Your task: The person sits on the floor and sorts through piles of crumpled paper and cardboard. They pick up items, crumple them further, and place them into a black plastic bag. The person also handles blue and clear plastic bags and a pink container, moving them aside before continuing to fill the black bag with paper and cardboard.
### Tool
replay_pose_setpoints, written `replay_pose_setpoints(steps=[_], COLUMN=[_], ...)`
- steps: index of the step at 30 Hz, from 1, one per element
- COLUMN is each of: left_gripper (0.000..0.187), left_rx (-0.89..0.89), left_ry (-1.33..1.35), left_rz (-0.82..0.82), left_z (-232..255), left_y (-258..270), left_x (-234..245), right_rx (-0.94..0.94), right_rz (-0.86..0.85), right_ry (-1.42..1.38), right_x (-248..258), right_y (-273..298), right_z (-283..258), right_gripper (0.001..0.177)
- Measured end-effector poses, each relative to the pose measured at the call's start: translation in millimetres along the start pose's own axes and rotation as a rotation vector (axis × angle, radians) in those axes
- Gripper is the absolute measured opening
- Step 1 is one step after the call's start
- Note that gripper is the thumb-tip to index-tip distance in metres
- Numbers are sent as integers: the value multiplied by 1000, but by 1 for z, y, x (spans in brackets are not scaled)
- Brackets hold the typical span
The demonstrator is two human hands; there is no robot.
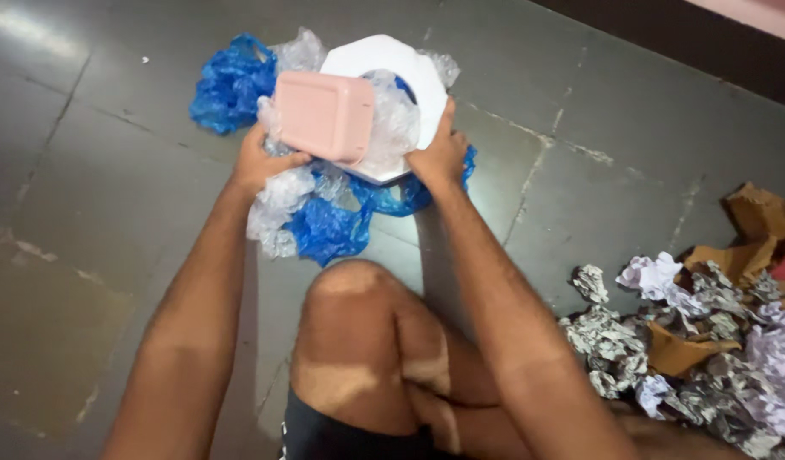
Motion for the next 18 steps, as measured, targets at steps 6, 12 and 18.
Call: replay_pose_setpoints(steps=[6, 12, 18], left_gripper=[75, 75, 98], left_rx=[74, 34, -88], left_ry=[103, 95, -195], left_rz=[106, 164, 107], left_z=[-9, -1, 28], left_y=[53, 79, 64], left_x=[36, 38, 49], right_rx=[36, 76, -28], right_rz=[-41, -63, -99], right_ry=[41, 48, -10], right_x=[-33, -33, -18], right_y=[34, 50, 54], right_z=[-33, -47, -44], right_gripper=[126, 123, 115])
Point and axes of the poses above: each hand's wrist, its own y-axis away from the middle knuckle, its own x-axis out of the back of the hand, z = x × y, the point moved 6 cm from there along -y, towards the middle knuckle, and after that the axes turned 8 degrees about y, right-handed, at the moved point
